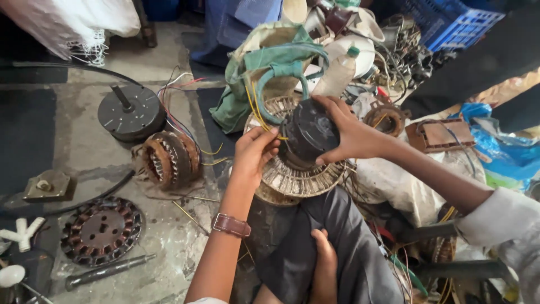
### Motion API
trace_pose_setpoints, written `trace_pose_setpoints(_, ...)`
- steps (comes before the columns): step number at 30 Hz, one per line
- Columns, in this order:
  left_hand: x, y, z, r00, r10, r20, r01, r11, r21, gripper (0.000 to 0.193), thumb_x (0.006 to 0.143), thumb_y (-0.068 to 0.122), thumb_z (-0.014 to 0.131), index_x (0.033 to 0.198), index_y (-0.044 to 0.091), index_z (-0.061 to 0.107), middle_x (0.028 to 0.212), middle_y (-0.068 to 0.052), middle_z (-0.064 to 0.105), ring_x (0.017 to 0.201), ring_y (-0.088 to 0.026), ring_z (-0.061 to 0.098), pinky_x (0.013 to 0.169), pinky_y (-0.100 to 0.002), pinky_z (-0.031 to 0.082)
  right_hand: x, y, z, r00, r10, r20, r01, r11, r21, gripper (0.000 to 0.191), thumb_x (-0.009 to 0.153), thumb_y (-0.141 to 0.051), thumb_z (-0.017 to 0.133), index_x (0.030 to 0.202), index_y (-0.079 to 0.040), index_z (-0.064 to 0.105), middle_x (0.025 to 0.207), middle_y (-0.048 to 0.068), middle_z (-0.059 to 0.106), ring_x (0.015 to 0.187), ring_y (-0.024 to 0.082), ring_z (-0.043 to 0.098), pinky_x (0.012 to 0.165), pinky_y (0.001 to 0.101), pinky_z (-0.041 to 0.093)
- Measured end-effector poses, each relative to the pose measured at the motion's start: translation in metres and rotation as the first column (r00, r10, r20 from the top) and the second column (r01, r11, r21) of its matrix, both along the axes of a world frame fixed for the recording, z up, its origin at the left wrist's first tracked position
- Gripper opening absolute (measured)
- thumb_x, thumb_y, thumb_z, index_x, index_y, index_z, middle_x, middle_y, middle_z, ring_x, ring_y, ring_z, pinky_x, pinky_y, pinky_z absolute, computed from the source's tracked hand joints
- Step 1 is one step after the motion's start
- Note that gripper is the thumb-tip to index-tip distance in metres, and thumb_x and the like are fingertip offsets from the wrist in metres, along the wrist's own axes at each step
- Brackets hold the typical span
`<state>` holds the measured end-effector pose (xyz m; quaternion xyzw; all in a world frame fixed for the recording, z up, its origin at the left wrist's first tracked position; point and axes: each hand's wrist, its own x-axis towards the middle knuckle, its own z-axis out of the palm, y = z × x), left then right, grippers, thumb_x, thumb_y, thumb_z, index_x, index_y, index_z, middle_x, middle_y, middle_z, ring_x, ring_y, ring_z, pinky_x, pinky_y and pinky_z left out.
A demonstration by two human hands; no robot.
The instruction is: The person sits on the floor reassembling an electric fan motor. They route the motor's colored wires through the housing, fit the black cover onto the stator, test the wiring with a multimeter, and press and align the cover onto the motor assembly.
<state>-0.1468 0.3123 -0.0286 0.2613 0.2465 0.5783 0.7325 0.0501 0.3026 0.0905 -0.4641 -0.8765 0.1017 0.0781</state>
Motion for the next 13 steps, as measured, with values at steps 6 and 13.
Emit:
trace_pose_setpoints(6, -0.014, -0.007, 0.015, 0.998, 0.052, 0.037, -0.052, 0.999, -0.009, 0.014, 0.092, 0.014, 0.073, 0.097, 0.002, 0.070, 0.085, -0.004, 0.071, 0.078, -0.011, 0.069, 0.069, -0.024, 0.058, -0.006, 0.002, 0.002, 0.988, 0.149, -0.050, -0.147, 0.989, 0.027, 0.135, 0.055, -0.047, 0.092, 0.161, -0.009, 0.018, 0.156, 0.023, 0.029, 0.149, 0.042, 0.031, 0.120, 0.0487, 0.029)
trace_pose_setpoints(13, -0.027, -0.023, 0.056, 0.995, 0.036, 0.095, -0.039, 0.999, 0.034, 0.017, 0.092, 0.015, 0.073, 0.101, 0.001, 0.071, 0.093, -0.006, 0.075, 0.080, -0.011, 0.069, 0.071, -0.024, 0.058, 0.006, 0.012, 0.007, 0.968, 0.249, -0.013, -0.249, 0.968, -0.012, 0.138, 0.053, -0.046, 0.092, 0.161, -0.010, 0.014, 0.162, 0.022, 0.022, 0.154, 0.040, 0.022, 0.123, 0.0482, 0.023)
